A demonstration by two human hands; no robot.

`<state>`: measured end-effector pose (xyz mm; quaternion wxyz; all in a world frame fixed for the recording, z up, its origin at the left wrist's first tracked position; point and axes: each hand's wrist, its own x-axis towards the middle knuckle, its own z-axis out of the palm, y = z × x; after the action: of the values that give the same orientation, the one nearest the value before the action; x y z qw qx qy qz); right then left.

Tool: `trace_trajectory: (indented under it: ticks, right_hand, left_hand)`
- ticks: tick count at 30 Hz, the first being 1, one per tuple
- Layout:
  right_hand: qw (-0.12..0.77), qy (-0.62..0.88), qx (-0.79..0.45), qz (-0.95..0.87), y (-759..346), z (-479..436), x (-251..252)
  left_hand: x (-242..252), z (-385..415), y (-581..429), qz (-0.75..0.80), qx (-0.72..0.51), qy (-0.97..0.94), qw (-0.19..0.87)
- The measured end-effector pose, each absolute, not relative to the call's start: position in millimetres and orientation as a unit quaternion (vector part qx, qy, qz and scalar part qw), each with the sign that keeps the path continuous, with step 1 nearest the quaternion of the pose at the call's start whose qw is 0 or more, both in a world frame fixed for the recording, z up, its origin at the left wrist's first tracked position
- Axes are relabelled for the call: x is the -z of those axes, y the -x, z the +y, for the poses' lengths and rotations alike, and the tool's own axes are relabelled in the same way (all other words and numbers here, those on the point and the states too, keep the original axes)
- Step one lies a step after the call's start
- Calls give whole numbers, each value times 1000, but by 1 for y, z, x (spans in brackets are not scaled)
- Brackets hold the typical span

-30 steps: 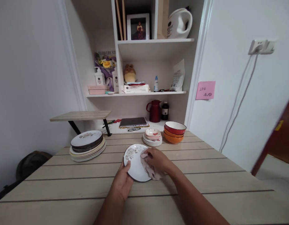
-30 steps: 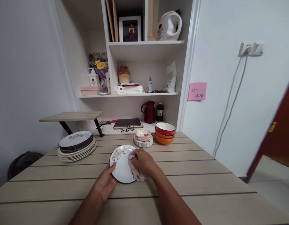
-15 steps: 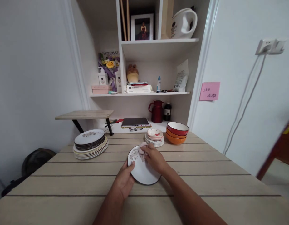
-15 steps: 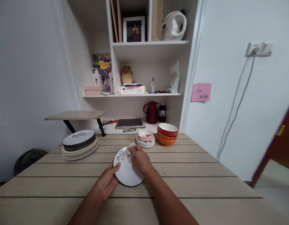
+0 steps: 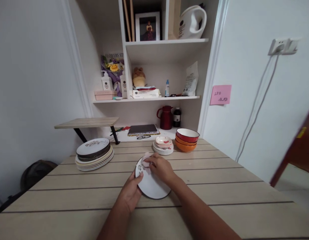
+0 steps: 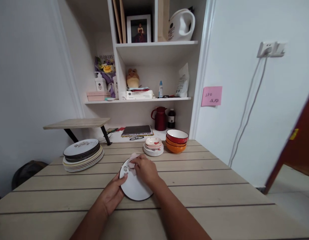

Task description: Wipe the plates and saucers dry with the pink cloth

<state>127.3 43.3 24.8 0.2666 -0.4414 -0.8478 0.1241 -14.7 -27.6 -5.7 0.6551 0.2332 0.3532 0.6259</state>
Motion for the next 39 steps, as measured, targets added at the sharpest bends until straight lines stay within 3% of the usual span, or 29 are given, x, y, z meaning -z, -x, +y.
trace_trajectory:
  ticks: [9,16,21,25,28,34,39]
  right_hand:
    - [170,558,-93,-807,-154,49,-32]
    - [97,397,-208,-889,-146,34,-26]
    - [192,288,-217,-913,-123,30,-15]
    - [260,362,-172,-879,-118,39,-13]
    - [265,450,-146,-840,-127,51,-18]
    - [181,540,-111,-814,-154,52,-29]
    - [98,461,-142,-870,-151,35,-25]
  left_hand:
    - [8,-26,15,363,-637,-213,646]
    - [7,-27,14,368,-646,-203,638]
    - [9,-24,16,341,-640,-216,654]
    - [10,-23,16,334,-630,-227,663]
    - [10,-23,15,353,-628,-229,655]
    - [8,-25,13,371,-639,-212,640]
    - [8,-24,14,367,-648,-197,637]
